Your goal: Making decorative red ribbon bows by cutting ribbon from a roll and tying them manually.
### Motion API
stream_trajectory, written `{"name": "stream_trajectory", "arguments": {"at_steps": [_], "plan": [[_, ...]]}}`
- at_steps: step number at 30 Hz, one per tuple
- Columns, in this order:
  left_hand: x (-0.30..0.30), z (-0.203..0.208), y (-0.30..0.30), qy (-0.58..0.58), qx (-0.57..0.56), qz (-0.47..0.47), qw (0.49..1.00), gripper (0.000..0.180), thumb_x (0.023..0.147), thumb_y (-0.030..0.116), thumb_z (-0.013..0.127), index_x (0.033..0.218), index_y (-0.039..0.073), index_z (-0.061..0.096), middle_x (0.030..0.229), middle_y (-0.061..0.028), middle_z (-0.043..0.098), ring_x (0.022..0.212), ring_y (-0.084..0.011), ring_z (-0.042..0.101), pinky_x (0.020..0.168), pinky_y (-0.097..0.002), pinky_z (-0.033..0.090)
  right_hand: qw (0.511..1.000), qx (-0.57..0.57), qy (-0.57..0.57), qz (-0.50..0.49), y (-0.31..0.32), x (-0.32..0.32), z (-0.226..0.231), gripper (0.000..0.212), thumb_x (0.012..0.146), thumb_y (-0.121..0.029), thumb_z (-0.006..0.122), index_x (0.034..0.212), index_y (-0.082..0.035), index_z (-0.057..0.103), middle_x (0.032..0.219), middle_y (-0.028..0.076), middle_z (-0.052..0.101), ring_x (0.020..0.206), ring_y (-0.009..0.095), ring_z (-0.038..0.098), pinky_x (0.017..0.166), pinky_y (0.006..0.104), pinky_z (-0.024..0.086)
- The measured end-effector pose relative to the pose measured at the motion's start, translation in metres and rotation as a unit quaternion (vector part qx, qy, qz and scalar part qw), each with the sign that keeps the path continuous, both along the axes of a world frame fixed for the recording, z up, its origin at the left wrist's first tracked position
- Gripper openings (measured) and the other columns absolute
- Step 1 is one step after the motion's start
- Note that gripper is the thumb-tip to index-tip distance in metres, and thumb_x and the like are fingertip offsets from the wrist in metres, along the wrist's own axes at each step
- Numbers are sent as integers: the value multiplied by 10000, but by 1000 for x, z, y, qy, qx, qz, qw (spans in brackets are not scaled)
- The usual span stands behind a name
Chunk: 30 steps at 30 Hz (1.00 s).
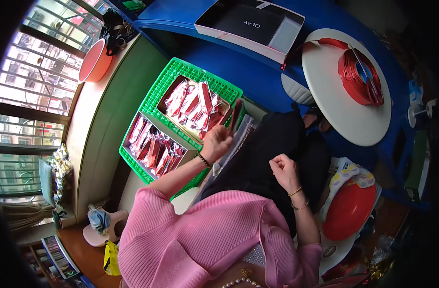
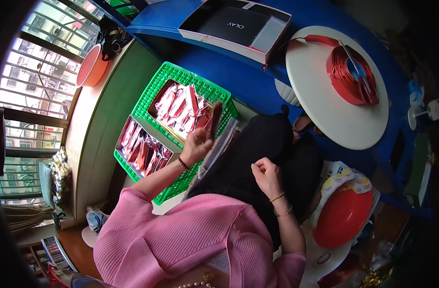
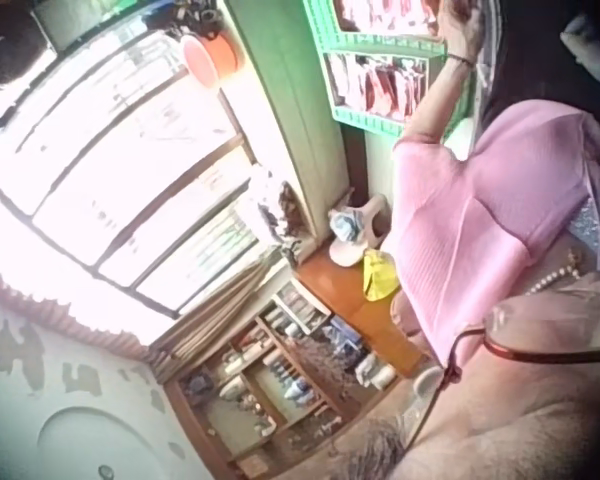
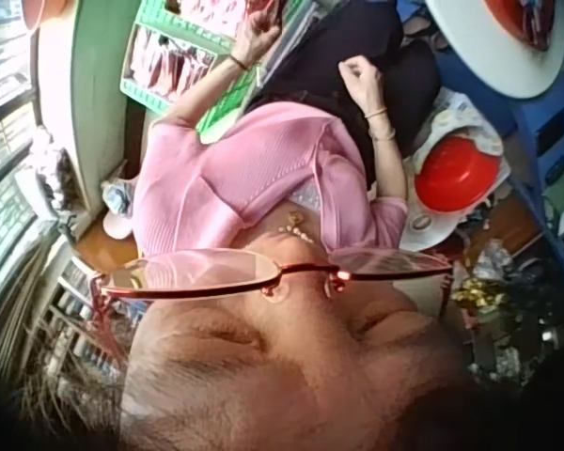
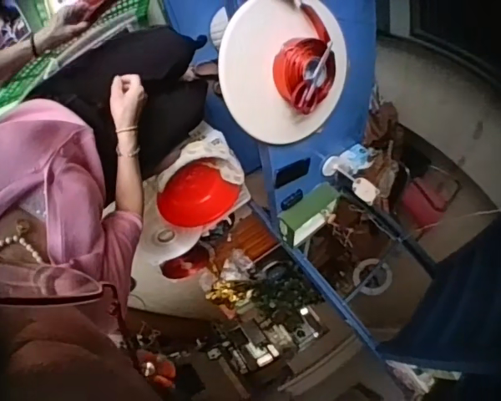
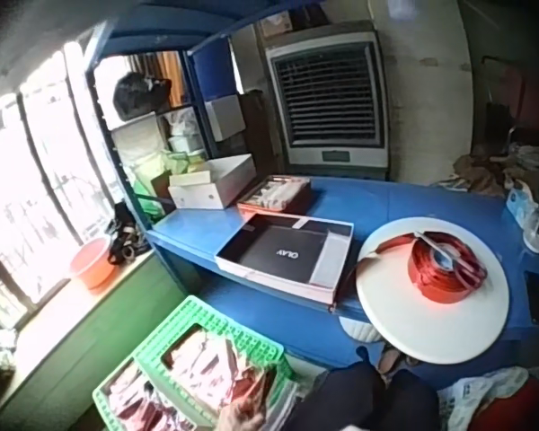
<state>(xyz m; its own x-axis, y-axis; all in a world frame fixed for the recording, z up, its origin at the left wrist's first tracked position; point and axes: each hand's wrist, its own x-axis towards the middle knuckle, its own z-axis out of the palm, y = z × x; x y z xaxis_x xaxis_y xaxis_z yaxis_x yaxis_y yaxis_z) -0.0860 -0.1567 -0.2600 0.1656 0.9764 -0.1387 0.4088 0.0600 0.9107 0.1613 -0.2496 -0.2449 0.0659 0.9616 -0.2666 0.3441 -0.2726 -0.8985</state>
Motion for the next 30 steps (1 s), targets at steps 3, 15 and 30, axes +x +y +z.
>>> {"name": "stream_trajectory", "arguments": {"at_steps": [3,15,30], "plan": [[-46,-5,46,215,267,66,937,102,685,94,583,695,43,496,595,-90,497,593,-234,520,574,-351,416,1000,11,11,-19,-5,13,-1,129,811,-116,629,768,-5,580,612,72,613,540,126,599,505,250,449],[-74,-81,116,463,28,149,873,670,737,571,601,1043,-9,461,1031,-203,574,977,-319,561,802,-496,413,1000,-20,4,-23,-13,19,-13,122,812,-106,630,772,0,583,625,59,605,557,96,574,517,245,448],[-121,-81,107,597,-25,64,799,367,689,305,669,964,71,604,1002,-110,597,986,-283,562,793,-468,426,999,-33,9,-20,-16,23,-19,113,829,-94,610,782,5,581,610,1,566,548,43,518,507,206,423]]}}
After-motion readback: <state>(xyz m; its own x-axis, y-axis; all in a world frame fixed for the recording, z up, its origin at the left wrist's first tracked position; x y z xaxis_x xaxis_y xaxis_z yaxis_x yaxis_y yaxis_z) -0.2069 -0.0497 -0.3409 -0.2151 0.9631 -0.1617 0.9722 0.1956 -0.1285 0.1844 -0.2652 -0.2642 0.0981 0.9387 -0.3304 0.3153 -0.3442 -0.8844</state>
